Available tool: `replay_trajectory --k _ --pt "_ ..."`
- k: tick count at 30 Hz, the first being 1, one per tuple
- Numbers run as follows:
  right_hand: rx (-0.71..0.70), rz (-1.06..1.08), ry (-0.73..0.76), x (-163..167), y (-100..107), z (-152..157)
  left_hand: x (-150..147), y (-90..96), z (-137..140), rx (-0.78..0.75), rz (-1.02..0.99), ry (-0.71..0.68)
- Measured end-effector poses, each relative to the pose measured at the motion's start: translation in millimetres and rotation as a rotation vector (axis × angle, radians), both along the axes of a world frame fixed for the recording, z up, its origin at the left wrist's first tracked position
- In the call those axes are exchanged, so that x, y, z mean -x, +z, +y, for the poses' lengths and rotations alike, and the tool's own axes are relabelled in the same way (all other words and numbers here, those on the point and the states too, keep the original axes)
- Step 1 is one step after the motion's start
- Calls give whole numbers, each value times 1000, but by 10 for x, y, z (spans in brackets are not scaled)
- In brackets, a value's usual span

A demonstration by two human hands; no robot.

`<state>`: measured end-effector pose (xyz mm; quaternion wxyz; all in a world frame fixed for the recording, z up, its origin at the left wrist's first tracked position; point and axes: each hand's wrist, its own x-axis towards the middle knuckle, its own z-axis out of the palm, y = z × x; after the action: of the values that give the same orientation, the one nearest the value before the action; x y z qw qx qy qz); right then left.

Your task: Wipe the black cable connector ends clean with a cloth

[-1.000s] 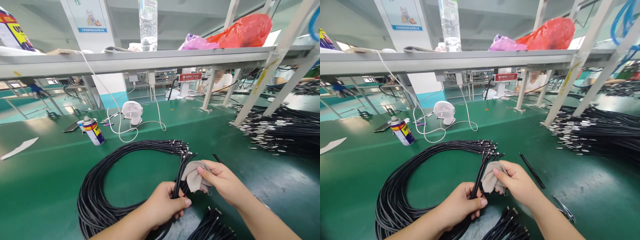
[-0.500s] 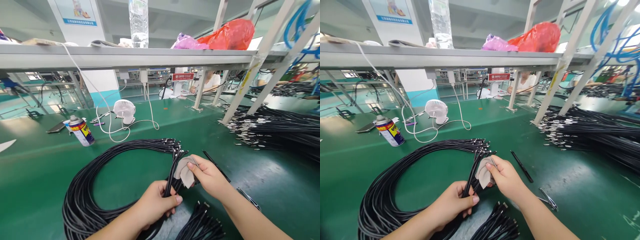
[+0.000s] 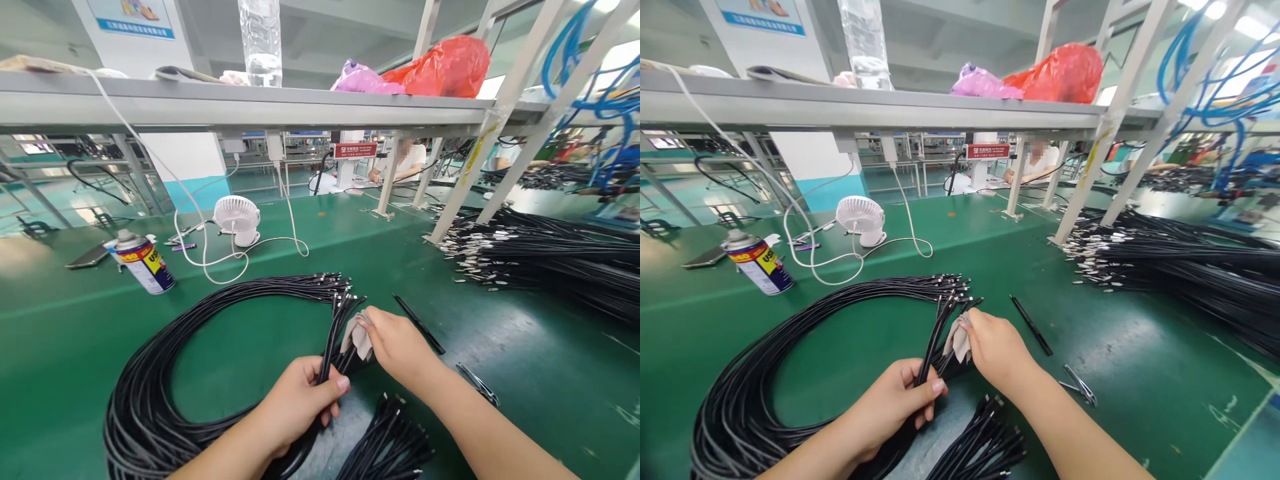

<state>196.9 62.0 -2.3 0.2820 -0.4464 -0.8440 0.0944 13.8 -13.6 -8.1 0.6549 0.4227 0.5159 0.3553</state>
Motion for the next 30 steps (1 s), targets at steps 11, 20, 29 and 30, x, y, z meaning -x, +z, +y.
replay_trajectory --k 11,20,29,30 --pt "147 320 -4 -111 203 -26 36 -13 18 -20 22 -11" --pt "710 1010 120 -228 229 110 40 81 19 -30 72 -27" --pt "800 632 348 -123 127 50 43 115 6 -42 74 -23" --pt "791 619 331 -103 135 40 43 117 3 -42 74 -24"
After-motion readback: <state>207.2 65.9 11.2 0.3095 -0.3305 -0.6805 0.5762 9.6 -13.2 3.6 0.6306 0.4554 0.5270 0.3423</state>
